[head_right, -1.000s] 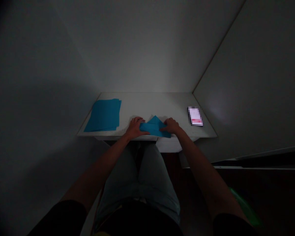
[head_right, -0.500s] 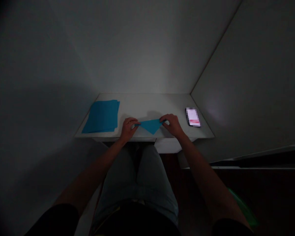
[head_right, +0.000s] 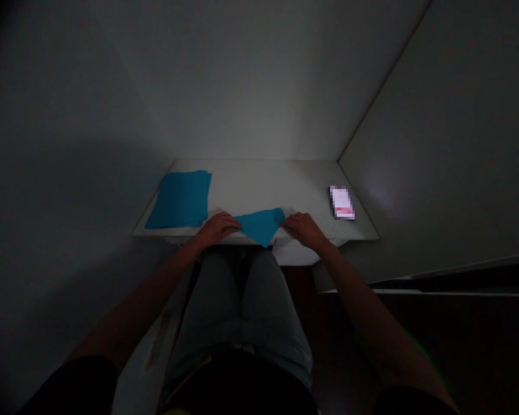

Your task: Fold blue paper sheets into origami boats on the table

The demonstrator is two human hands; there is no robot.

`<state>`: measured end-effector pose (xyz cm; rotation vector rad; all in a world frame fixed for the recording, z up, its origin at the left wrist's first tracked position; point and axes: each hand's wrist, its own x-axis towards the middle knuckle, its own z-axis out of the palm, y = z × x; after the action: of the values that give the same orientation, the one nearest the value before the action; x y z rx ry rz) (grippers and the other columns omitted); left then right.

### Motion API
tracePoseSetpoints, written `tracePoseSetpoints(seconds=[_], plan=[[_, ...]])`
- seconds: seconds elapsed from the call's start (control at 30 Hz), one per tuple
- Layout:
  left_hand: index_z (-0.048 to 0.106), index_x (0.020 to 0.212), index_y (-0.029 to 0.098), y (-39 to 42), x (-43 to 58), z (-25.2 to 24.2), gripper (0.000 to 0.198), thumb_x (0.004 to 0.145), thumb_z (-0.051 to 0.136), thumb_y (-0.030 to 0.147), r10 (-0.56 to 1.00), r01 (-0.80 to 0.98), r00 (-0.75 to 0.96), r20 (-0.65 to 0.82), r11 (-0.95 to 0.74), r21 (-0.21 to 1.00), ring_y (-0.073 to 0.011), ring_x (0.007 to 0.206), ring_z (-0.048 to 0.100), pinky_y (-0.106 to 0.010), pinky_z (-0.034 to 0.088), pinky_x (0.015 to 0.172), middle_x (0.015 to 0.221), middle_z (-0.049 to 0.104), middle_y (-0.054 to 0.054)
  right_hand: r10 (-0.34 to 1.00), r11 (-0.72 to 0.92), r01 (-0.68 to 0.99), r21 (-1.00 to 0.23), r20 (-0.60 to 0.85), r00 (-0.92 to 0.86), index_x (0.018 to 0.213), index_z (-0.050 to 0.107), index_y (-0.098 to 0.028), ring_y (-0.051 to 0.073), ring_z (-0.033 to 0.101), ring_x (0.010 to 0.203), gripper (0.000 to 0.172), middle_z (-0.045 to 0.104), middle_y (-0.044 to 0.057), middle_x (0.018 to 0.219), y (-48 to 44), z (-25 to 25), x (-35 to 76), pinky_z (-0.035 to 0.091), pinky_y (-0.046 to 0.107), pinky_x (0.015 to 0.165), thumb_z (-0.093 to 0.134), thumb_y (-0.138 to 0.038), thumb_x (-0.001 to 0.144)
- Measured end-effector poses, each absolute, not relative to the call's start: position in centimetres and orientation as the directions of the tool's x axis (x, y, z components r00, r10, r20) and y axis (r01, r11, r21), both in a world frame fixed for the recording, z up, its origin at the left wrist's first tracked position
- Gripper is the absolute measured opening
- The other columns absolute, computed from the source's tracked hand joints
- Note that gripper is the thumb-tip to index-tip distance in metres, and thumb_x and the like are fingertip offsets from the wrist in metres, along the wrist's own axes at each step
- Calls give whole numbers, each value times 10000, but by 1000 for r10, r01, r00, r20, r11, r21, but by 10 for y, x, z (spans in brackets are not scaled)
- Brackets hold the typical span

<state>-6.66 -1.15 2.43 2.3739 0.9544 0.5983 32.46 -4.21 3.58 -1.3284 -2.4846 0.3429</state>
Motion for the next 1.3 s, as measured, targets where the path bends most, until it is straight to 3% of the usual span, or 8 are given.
tracePoseSetpoints(seconds=[0.1, 0.27, 0.47, 0.57, 0.77, 0.97, 1.13, 1.3], plan=[[826, 1024, 336, 0, -67, 25, 142, 997, 690, 364, 713, 479, 678, 175, -610, 632, -217, 1108, 720, -421, 486, 1107, 1126, 814, -23, 839, 542, 751, -377, 185, -512, 1381, 718, -318, 331, 649, 1223, 390, 703, 105, 1412, -31, 35, 327, 477, 511, 1042, 571, -377, 1025], [817, 967, 283, 8, -59, 21, 121, 931, 758, 381, 772, 539, 624, 123, -539, 648, -225, 1084, 687, -406, 519, 1068, 1090, 746, -50, 809, 574, 716, -396, 142, -570, 1247, 783, -348, 309, 664, 1250, 290, 736, 49, 1385, -11, 34, 329, 486, 502, 1076, 625, -351, 1004], [739, 1198, 246, 9, -50, 7, 512, 742, 927, 381, 911, 649, 381, 155, -383, 658, -288, 1262, 594, -484, 491, 1174, 1249, 591, -87, 808, 574, 702, -422, 149, -570, 1134, 804, -321, 270, 700, 1156, 236, 765, 64, 1258, -8, 32, 328, 526, 457, 1036, 594, -351, 1030], [715, 1196, 236, 12, -50, 5, 578, 686, 957, 360, 924, 648, 360, 126, -345, 679, -293, 1250, 594, -490, 508, 1169, 1257, 555, -91, 853, 493, 711, -501, 119, -508, 1133, 800, -290, 256, 709, 1042, 223, 744, 90, 1216, -4, 28, 326, 566, 427, 964, 644, -372, 995], [724, 1048, 209, 15, -44, 14, 468, 663, 964, 324, 932, 695, 361, 34, -293, 657, -304, 1233, 602, -471, 528, 1132, 1218, 558, -100, 924, 315, 744, -589, 12, -382, 1364, 727, -231, 276, 696, 969, 567, 713, 130, 1176, 23, 23, 326, 605, 445, 926, 840, -402, 835], [693, 1037, 228, 7, -37, 20, 431, 709, 931, 375, 929, 755, 370, -14, -291, 588, -320, 1199, 627, -506, 529, 1065, 1191, 642, -88, 885, 316, 728, -608, -88, -458, 1491, 654, -270, 214, 695, 911, 742, 513, 158, 1475, 40, 20, 333, 633, 459, 961, 882, -427, 802], [671, 1110, 241, 4, -36, 25, 455, 742, 909, 363, 930, 766, 362, -69, -254, 591, -306, 1132, 668, -497, 530, 1043, 1164, 708, -79, 848, 334, 687, -646, -113, -518, 1420, 693, -305, 214, 671, 941, 626, 498, 131, 1460, 38, 21, 336, 632, 454, 947, 855, -420, 826], [685, 1224, 225, 4, -35, 31, 619, 691, 942, 406, 928, 788, 354, -119, -227, 572, -303, 1190, 662, -460, 544, 1050, 1335, 628, -114, 843, 319, 694, -646, -142, -519, 1182, 756, -235, 232, 651, 978, 419, 532, 133, 1359, 36, 26, 334, 609, 420, 927, 844, -405, 809]])
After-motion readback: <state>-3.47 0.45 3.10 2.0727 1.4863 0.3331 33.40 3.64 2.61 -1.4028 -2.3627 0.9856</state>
